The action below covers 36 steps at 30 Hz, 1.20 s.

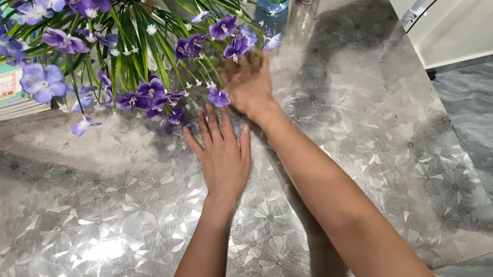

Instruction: The person wipes a glass table with a green cloth, then cleans a white circular object, and finally wipes two pig-shaped piggy banks on a wooden shelf. The actions are performed with a cloth in a home setting.

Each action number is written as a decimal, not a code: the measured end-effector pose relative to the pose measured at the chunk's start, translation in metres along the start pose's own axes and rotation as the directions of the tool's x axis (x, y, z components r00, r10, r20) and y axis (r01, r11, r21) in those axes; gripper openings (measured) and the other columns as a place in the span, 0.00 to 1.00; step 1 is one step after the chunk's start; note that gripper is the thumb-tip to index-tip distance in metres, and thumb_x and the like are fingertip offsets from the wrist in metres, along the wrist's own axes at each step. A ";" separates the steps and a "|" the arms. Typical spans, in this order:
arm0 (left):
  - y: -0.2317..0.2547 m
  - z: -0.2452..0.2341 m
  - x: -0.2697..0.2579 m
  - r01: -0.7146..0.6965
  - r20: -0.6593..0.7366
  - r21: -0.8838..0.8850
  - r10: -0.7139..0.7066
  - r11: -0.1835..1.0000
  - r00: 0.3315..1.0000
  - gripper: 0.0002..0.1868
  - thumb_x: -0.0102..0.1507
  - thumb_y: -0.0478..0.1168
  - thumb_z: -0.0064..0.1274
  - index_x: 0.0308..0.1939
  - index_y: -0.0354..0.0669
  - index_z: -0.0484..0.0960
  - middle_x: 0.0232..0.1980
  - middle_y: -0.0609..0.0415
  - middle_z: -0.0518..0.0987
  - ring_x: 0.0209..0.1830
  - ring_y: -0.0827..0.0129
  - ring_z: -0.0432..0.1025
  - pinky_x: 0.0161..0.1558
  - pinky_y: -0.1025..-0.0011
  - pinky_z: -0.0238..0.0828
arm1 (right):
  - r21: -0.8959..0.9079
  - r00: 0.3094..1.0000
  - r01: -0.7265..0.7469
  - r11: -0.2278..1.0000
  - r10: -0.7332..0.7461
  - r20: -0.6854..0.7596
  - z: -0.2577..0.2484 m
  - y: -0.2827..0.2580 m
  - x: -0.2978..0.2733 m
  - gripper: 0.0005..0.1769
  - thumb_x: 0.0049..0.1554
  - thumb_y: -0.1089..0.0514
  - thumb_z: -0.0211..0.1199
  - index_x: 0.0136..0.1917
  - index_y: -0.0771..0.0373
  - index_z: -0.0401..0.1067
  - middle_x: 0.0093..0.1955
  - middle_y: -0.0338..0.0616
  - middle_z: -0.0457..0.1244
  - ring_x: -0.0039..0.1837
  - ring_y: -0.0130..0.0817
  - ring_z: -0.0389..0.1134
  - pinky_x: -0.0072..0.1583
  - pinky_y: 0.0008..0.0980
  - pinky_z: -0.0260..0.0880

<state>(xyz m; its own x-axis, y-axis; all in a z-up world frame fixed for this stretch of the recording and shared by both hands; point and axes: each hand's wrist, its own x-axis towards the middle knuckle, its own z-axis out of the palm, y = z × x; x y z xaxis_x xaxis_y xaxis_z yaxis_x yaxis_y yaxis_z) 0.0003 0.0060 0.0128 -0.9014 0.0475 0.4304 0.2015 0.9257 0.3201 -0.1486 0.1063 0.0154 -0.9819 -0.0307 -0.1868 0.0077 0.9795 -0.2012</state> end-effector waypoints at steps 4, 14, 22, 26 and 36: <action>0.000 -0.003 0.000 -0.022 -0.016 0.016 0.022 1.000 1.000 0.31 0.79 0.56 0.37 0.75 0.33 0.70 0.78 0.29 0.67 0.82 0.36 0.57 0.79 0.29 0.32 | -0.055 0.941 0.263 0.963 -0.268 -0.207 -0.021 -0.004 -0.023 0.32 0.73 0.34 0.38 0.86 0.38 0.58 0.80 0.47 0.62 0.88 0.59 0.47 0.84 0.63 0.28; -0.002 -0.008 0.001 0.052 0.179 -0.015 -0.048 0.999 0.983 0.36 0.78 0.59 0.26 0.84 0.41 0.59 0.88 0.40 0.53 0.88 0.47 0.43 0.82 0.36 0.21 | -0.021 0.981 0.140 0.990 -0.142 -0.130 -0.064 0.105 -0.010 0.38 0.71 0.33 0.28 0.86 0.48 0.50 0.92 0.43 0.30 0.90 0.48 0.27 0.86 0.57 0.24; -0.002 -0.008 0.001 0.060 0.201 -0.023 -0.054 0.998 0.978 0.37 0.78 0.60 0.25 0.84 0.41 0.57 0.88 0.40 0.52 0.89 0.47 0.42 0.81 0.36 0.18 | 0.034 0.983 -0.093 0.995 0.097 -0.157 -0.081 0.227 0.002 0.41 0.68 0.28 0.21 0.89 0.38 0.38 0.92 0.44 0.27 0.91 0.49 0.27 0.85 0.58 0.25; -0.004 -0.003 0.001 0.061 0.204 -0.013 -0.057 0.998 0.977 0.37 0.78 0.60 0.24 0.85 0.41 0.56 0.88 0.40 0.50 0.89 0.47 0.41 0.81 0.36 0.17 | 0.087 0.954 -0.212 0.973 0.226 -0.200 -0.077 0.268 -0.001 0.41 0.69 0.27 0.23 0.90 0.36 0.38 0.93 0.45 0.29 0.91 0.49 0.26 0.85 0.57 0.23; -0.003 0.001 0.002 0.063 0.162 0.001 -0.062 0.998 0.985 0.37 0.78 0.61 0.27 0.82 0.39 0.61 0.86 0.36 0.55 0.88 0.42 0.44 0.80 0.32 0.22 | 0.073 0.879 -0.451 0.890 0.457 -0.138 -0.071 0.176 -0.017 0.38 0.71 0.29 0.21 0.90 0.35 0.27 0.91 0.42 0.17 0.89 0.51 0.16 0.85 0.65 0.17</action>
<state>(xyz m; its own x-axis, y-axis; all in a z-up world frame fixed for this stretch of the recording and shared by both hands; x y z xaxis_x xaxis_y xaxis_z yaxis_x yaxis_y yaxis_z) -0.0022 0.0041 0.0115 -0.9624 0.0498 0.2670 0.1439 0.9272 0.3459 -0.1439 0.2934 0.0517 -0.8855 0.4480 -0.1236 0.4635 0.8706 -0.1650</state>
